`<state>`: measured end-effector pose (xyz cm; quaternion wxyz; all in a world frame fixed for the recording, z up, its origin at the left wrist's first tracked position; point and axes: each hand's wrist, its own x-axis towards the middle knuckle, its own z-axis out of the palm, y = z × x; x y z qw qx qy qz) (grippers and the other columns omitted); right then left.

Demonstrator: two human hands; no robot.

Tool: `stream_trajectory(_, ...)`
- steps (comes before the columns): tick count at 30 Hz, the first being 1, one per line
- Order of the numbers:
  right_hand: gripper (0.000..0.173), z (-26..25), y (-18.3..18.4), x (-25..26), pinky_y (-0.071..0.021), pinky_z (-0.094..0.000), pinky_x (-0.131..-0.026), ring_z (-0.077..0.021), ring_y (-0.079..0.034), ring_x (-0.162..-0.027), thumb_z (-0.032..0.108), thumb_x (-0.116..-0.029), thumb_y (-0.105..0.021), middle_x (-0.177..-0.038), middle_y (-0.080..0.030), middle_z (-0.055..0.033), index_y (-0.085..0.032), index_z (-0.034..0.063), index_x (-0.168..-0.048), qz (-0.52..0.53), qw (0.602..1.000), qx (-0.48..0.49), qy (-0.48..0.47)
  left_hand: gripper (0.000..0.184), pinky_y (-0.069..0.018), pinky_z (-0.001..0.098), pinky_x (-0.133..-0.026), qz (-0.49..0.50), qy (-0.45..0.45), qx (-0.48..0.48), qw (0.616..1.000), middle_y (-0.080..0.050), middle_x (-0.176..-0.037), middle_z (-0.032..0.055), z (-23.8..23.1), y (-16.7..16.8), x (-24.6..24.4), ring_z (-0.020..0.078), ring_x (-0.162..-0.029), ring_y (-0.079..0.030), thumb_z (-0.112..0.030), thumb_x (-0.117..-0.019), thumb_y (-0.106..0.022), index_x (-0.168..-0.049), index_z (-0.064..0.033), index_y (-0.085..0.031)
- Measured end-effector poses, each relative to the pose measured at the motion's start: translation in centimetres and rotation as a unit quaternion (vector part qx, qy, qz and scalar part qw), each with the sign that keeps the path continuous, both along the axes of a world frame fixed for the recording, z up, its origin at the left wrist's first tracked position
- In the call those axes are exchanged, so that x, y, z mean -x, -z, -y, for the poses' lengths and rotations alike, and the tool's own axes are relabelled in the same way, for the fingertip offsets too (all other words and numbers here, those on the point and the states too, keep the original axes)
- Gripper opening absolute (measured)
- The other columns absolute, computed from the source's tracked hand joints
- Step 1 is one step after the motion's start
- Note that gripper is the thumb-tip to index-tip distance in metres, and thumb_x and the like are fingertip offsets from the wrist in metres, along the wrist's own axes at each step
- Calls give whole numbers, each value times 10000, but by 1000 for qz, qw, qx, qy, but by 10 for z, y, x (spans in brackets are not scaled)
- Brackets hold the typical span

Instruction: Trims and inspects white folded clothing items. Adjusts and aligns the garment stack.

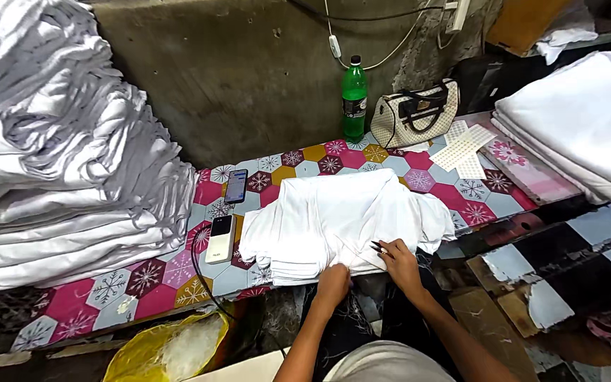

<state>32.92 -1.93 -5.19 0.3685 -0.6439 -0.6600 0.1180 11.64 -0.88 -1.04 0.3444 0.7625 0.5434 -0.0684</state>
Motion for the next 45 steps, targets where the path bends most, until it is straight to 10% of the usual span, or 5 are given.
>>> stream_trajectory(8, 278, -2, -6, 12, -594, -474, -768, -327, -696, -834, 47, -872, -746, -992, -695, -211, -766, -1, -1146, -30, 999, 24, 5, 354, -518, 529, -980, 94, -171, -105, 975, -646, -1264, 229, -22, 5, -30, 370, -1126, -663, -251, -1044, -557, -1211, 38, -673)
stream_trajectory(15, 292, 8, -14, -13, -590, -421, -757, -280, -680, -805, 42, -867, -756, -987, -689, -201, -761, -5, -1156, -51, 998, 26, 27, 298, -485, 624, -966, -2, -41, 51, 998, -693, -1125, 254, -12, -5, -6, 421, -1131, -647, -229, -1003, -589, -1084, 29, -714)
stream_trajectory(23, 271, 2, -17, 18, -590, -391, -758, -267, -678, -812, 51, -874, -748, -987, -685, -191, -762, -3, -1140, -68, 997, 30, -19, 253, -573, 519, -849, 149, -208, -228, 939, -719, -1089, 219, -18, 26, -39, 363, -933, -725, -158, -996, -602, -1047, 53, -733)
stream_trajectory(38, 307, 6, -29, 4, -563, -334, -903, -188, -688, -972, 85, -953, -680, -1123, -707, -169, -691, -20, -1242, -250, 946, 198, -53, 316, -541, 524, -939, 129, -218, -109, 961, -670, -1183, 238, -6, -5, -23, 366, -1046, -686, -198, -996, -636, -1193, 46, -676)
stream_trajectory(45, 278, 4, -35, -4, -515, -310, -755, -117, -605, -773, 158, -989, -646, -935, -693, -96, -680, -5, -1212, -296, 921, 253, -22, 326, -489, 591, -991, 41, -122, 14, 992, -698, -1162, 235, -6, -12, -24, 395, -1134, -660, -237, -1028, -565, -1176, 20, -700)
